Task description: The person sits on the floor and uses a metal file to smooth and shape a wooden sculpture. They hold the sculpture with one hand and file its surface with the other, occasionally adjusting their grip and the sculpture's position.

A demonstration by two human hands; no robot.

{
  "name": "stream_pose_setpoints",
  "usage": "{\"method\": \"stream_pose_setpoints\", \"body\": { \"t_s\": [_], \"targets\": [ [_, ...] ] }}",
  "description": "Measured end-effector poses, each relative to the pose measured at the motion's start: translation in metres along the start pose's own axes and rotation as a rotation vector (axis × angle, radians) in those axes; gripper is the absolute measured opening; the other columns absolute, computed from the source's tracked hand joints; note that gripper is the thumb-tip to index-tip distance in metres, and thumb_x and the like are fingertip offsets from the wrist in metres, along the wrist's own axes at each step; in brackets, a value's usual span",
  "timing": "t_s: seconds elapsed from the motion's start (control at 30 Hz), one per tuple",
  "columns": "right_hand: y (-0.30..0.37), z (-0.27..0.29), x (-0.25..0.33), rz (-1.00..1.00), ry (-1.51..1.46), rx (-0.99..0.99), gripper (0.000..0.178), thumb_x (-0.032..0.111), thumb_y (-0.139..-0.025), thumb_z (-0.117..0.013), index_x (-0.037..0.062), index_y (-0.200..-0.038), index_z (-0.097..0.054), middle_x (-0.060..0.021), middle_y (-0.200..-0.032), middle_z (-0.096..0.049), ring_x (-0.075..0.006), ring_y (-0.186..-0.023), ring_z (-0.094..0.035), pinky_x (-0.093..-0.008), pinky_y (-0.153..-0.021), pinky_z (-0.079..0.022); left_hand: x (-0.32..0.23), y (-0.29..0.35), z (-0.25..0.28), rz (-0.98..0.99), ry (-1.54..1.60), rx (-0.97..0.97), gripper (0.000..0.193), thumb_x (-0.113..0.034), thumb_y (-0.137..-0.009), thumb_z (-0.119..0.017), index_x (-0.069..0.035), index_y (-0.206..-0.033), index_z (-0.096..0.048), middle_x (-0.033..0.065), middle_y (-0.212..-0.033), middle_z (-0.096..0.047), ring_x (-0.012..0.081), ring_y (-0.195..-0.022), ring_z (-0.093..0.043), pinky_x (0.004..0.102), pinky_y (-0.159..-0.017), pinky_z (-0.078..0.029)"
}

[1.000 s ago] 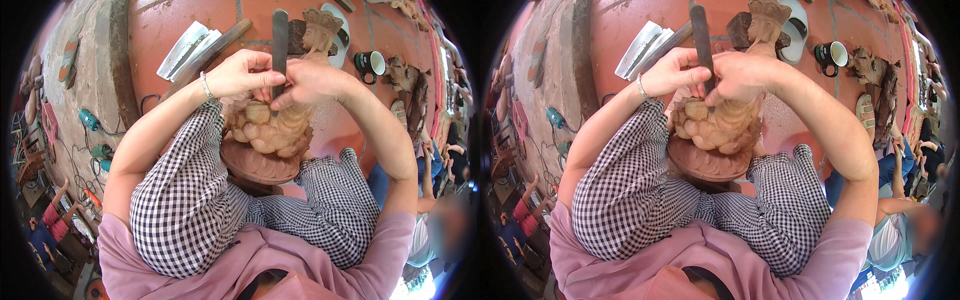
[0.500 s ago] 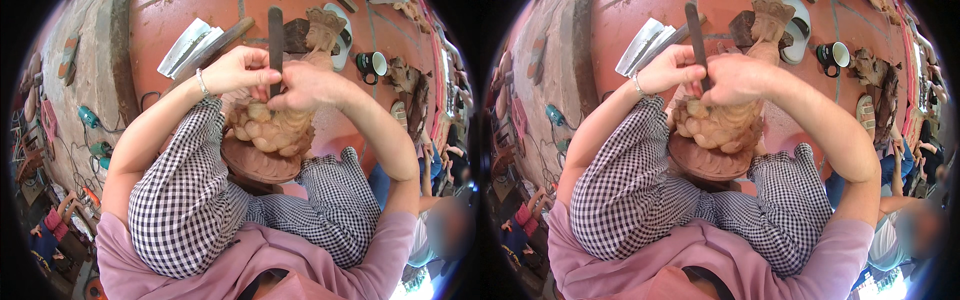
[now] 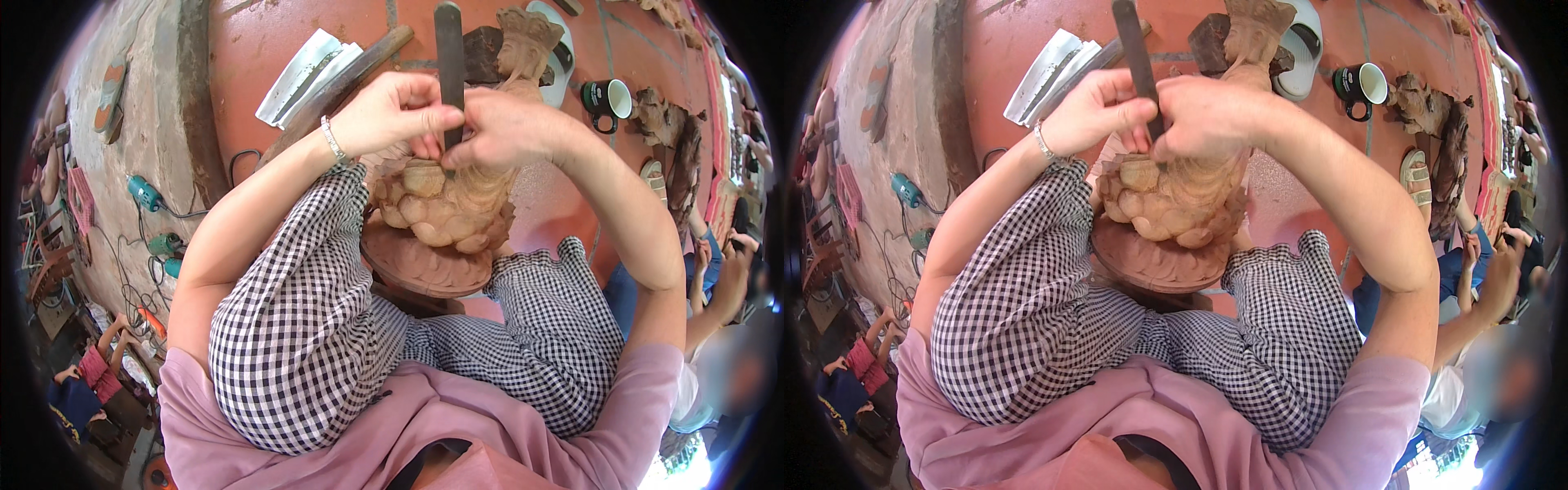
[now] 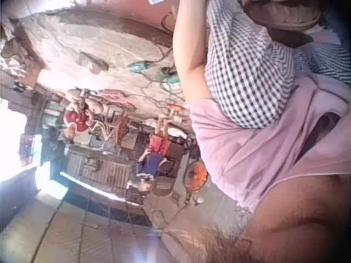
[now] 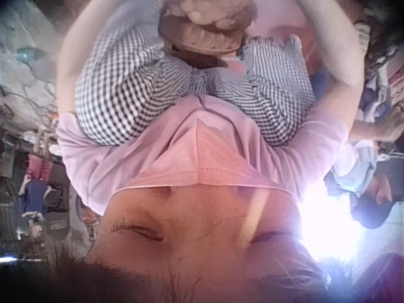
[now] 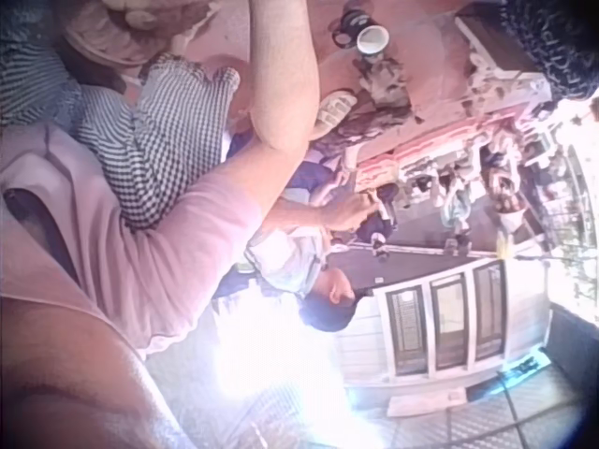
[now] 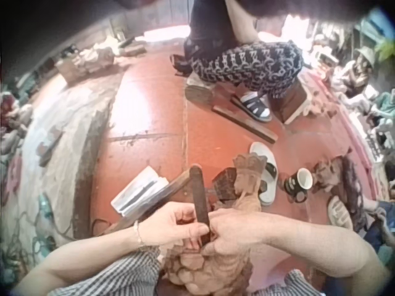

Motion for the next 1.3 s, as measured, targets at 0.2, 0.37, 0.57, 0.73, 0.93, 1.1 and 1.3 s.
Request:
{"method": "stream_pose_setpoints", "body": {
  "t_s": [0.2, 0.37, 0.57, 0.73, 0.93, 1.1, 1.3],
  "targets": [
    [0.010, -0.005, 0.009, 0.055, 0.117, -0.007, 0.028, 0.017, -0.079, -0.074, 0.0092, -0.105, -0.066, -0.0066, -0.096, -0.069, -0.0212, -0.096, -0.066, -0.0347, -0.086, -0.052, -0.002, 0.003, -0.007, 0.086, -0.031, 0.086, 0.033, -0.032, -0.086, -0.076, -0.003, -0.087, -0.061, 0.0044, -0.079, -0.068, 0.0115, -0.069, -0.068, 0.0242, -0.061, -0.056],
    [0.015, 0.008, 0.009, 0.013, -0.019, 0.036, 0.033, 0.016, -0.076, -0.080, 0.0075, -0.104, -0.066, -0.0050, -0.093, -0.069, -0.0200, -0.090, -0.066, -0.0326, -0.081, -0.053, 0.007, 0.003, 0.001, 0.001, 0.048, 0.045, 0.043, -0.046, -0.093, -0.063, -0.003, -0.089, -0.061, 0.0062, -0.081, -0.068, 0.0128, -0.071, -0.068, 0.0251, -0.064, -0.056],
    [0.013, -0.004, -0.016, 0.253, 0.104, -0.063, 0.032, 0.026, -0.075, -0.082, 0.0060, -0.095, -0.066, -0.0033, -0.091, -0.065, -0.0198, -0.082, -0.062, -0.0338, -0.070, -0.050, 0.047, 0.005, 0.013, 0.086, 0.137, -0.139, 0.038, -0.038, -0.104, -0.046, -0.005, -0.090, -0.060, 0.0032, -0.082, -0.064, 0.0088, -0.070, -0.060, 0.0206, -0.061, -0.050],
    [0.013, -0.007, -0.024, 0.327, 0.022, -0.089, 0.031, 0.026, -0.076, -0.081, 0.0059, -0.095, -0.068, -0.0056, -0.093, -0.065, -0.0218, -0.085, -0.062, -0.0351, -0.072, -0.050, 0.095, 0.013, 0.020, 0.197, 0.019, -0.201, 0.038, -0.040, -0.101, -0.052, -0.005, -0.089, -0.062, 0.0032, -0.081, -0.064, 0.0098, -0.074, -0.060, 0.0251, -0.067, -0.052],
    [0.014, -0.012, -0.024, 0.341, 0.078, -0.140, 0.031, 0.028, -0.074, -0.082, 0.0091, -0.095, -0.068, -0.0077, -0.090, -0.065, -0.0254, -0.086, -0.063, -0.0384, -0.069, -0.049, 0.124, 0.016, 0.026, 0.335, -0.003, -0.317, 0.034, -0.036, -0.100, -0.055, -0.003, -0.094, -0.063, 0.0000, -0.080, -0.061, 0.0075, -0.073, -0.056, 0.0220, -0.068, -0.048],
    [0.015, -0.011, -0.027, 0.425, -0.046, -0.110, 0.029, 0.027, -0.077, -0.080, 0.0107, -0.098, -0.069, -0.0073, -0.091, -0.067, -0.0278, -0.086, -0.064, -0.0388, -0.070, -0.049, 0.146, 0.018, 0.032, 0.329, -0.138, -0.292, 0.036, -0.034, -0.100, -0.054, 0.000, -0.107, -0.064, 0.0051, -0.092, -0.066, 0.0129, -0.088, -0.060, 0.0283, -0.083, -0.048],
    [0.023, -0.017, -0.024, 0.410, 0.103, -0.252, 0.027, 0.025, -0.078, -0.079, 0.0096, -0.097, -0.068, -0.0065, -0.092, -0.067, -0.0268, -0.090, -0.064, -0.0386, -0.074, -0.051, 0.162, 0.026, 0.042, 0.482, -0.217, -0.286, 0.031, -0.029, -0.100, -0.054, -0.001, -0.109, -0.062, 0.0019, -0.098, -0.062, 0.0103, -0.088, -0.055, 0.0277, -0.081, -0.047]
  ]
}}
Point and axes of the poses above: each hand's wrist, its own y-axis away from the middle knuckle, its own z-axis out of the back of the hand, x = y × z, the point moved 3 cm from there along -y, towards the middle knuckle
